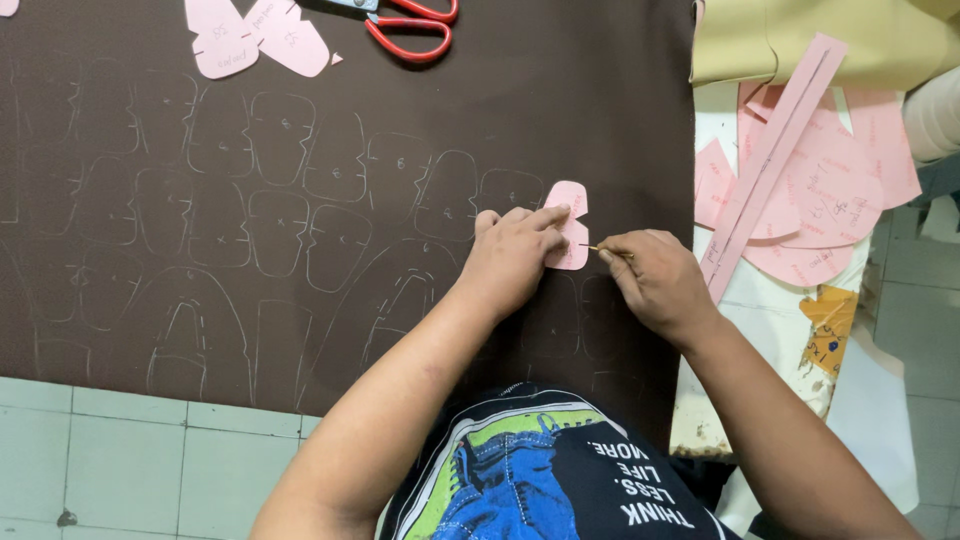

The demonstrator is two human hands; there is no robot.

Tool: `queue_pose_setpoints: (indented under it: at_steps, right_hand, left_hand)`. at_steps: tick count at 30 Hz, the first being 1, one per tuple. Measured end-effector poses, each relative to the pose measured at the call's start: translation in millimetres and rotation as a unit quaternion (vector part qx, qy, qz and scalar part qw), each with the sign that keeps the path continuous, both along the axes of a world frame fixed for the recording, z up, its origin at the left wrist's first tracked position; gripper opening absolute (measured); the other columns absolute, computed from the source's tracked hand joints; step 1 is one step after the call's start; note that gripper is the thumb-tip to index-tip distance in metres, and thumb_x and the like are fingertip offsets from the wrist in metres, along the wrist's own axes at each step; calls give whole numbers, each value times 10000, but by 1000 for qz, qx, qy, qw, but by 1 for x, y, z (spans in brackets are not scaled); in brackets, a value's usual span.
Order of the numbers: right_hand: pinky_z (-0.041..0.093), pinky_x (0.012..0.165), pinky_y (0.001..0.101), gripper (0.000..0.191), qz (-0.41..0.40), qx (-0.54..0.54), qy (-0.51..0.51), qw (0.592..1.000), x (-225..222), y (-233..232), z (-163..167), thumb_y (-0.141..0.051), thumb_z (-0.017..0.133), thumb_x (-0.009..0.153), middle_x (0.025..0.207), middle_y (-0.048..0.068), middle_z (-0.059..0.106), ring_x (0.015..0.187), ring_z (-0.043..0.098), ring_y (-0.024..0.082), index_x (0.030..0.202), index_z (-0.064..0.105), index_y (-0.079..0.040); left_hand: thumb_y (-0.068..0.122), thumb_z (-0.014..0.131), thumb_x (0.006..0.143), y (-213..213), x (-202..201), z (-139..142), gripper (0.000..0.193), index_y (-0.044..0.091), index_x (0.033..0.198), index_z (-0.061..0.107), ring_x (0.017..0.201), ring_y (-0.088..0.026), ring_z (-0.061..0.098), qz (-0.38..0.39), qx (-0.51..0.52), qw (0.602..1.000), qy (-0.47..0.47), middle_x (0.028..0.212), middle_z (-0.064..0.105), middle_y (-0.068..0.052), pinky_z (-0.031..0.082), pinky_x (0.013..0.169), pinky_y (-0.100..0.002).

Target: The person places pink paper shoe patterns on a large brown sheet and traces around each pattern with a marking pen, drawing outlines on the material. They reposition the patterns one at a time across the sheet, continuing to trace new outlines.

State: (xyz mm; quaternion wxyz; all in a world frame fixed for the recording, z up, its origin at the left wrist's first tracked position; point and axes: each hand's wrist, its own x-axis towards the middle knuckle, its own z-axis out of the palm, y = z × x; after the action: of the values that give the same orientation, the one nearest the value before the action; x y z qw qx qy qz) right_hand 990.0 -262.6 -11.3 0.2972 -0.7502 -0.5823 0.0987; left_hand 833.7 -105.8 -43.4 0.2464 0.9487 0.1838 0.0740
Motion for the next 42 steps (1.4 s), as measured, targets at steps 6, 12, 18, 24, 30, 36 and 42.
queue_pose_setpoints:
  at_steps: [6, 12, 18, 24, 30, 36, 42]
  right_hand:
    - [516, 860, 414, 83, 54, 1, -13, 998, -8, -19, 5, -104, 722, 921, 888, 101, 691, 876, 664, 305, 972, 679, -55]
    - [505, 855, 418, 84, 87, 11, 0, 996, -20, -33, 1, -95, 724, 909, 851, 97, 657, 850, 643, 302, 942, 651, -67]
    - [491, 816, 417, 112, 118, 33, 17, 992, -43, -17, -6, -94, 733, 896, 881, 98, 661, 868, 643, 298, 964, 648, -69]
    - [491, 834, 417, 111, 121, 44, 26, 991, -66, 5, -9, -95, 725, 901, 903, 98, 676, 879, 652, 292, 983, 657, -62]
    - [523, 807, 420, 70, 71, 62, 22, 995, -82, 16, -16, -90, 701, 937, 891, 101, 660, 853, 646, 282, 988, 663, -60]
    - [534, 819, 424, 199, -60, 14, 52, 997, -65, 16, -25, -123, 604, 963, 1097, 156, 608, 955, 643, 326, 1130, 676, -44]
    - [518, 798, 393, 274, -71, -93, 81, 990, -57, 30, -29, -189, 744, 860, 1081, 167, 598, 937, 648, 325, 1070, 677, -26]
  left_hand:
    - [106, 645, 837, -12, -1, 3, 283, 261, 1005, 811, 1065, -155, 632, -5, -19, 1000, 4, 1379, 630, 85, 377, 888, -420]
    - [111, 653, 853, -20, -7, 0, 271, 257, 1002, 825, 1061, -178, 644, -16, -57, 998, -13, 1362, 645, 64, 375, 897, -398]
    - [51, 626, 810, -8, -16, -5, 403, 284, 1078, 817, 1133, -140, 660, -44, -82, 995, 19, 1422, 622, 60, 391, 923, -376]
    - [190, 703, 836, -1, -29, -3, 240, 262, 1041, 805, 1139, -153, 656, -49, -107, 992, 55, 1408, 624, 52, 366, 918, -387]
    - [61, 672, 818, 4, -44, -6, 328, 272, 1018, 824, 1179, -156, 674, -46, -108, 993, -6, 1417, 636, 31, 385, 935, -382]
    - [95, 731, 863, -21, -75, -13, 378, 92, 1226, 629, 1138, -200, 667, 23, -146, 986, -79, 1550, 498, -72, 410, 1050, -431]
    - [174, 787, 849, -35, -106, -16, 436, 90, 1225, 585, 1202, -347, 589, 29, -106, 989, -96, 1535, 434, -106, 401, 1097, -481]
